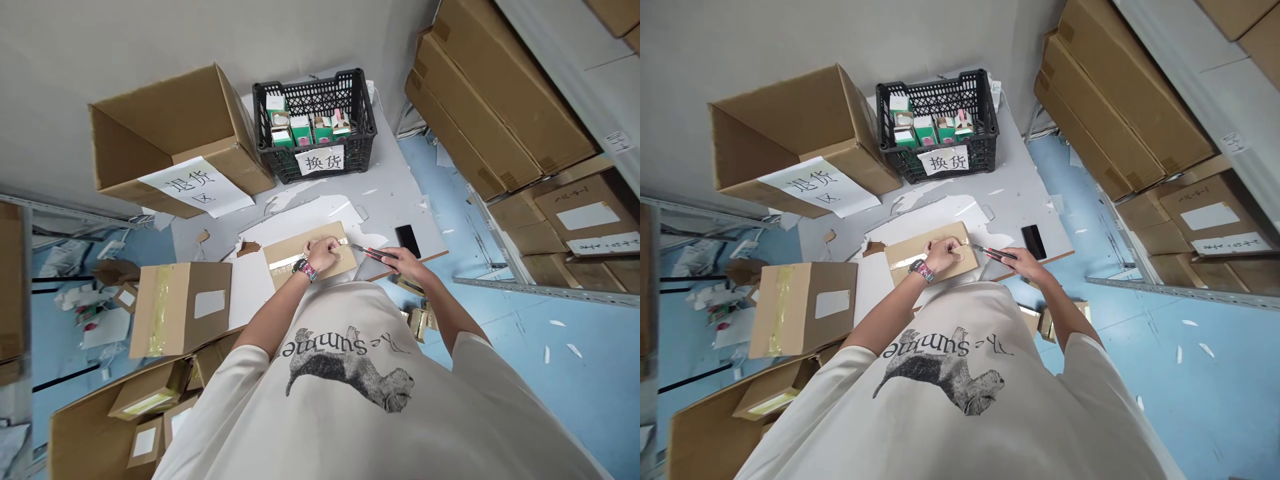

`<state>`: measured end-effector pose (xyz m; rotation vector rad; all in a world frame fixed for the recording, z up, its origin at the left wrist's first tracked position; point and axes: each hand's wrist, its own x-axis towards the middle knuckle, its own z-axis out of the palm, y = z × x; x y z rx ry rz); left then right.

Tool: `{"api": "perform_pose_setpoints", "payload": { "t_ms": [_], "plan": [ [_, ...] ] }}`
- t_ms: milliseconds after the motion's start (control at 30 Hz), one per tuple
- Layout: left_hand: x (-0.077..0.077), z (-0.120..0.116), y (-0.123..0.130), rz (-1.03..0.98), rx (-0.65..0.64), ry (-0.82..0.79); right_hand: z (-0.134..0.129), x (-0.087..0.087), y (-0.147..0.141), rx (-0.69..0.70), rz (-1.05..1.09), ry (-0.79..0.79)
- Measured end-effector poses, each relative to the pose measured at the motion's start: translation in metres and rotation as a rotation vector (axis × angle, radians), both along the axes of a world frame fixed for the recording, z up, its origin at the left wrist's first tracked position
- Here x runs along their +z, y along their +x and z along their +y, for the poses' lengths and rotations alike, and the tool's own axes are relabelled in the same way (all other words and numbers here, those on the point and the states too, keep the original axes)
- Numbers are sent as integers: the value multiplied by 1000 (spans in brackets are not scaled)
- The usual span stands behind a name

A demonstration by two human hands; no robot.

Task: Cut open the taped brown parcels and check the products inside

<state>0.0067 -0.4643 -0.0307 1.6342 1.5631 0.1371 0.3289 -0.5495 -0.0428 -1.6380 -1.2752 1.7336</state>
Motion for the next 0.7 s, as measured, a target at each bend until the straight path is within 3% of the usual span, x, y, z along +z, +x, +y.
{"api": "perform_pose_setpoints", "payload": {
  "t_ms": [167,400,600,700],
  "plan": [
    [1,0,1,1,-1,1,7,-3,2,-43,-3,12],
    [-1,-1,2,5,9,8,14,-5,-10,91,-67,118],
    [-1,0,1,-55,12,-16,16,-4,-2,112,-112,84],
    [-2,2,1,-68,16,-26,18,-4,-7,106,-207,149]
  ]
}}
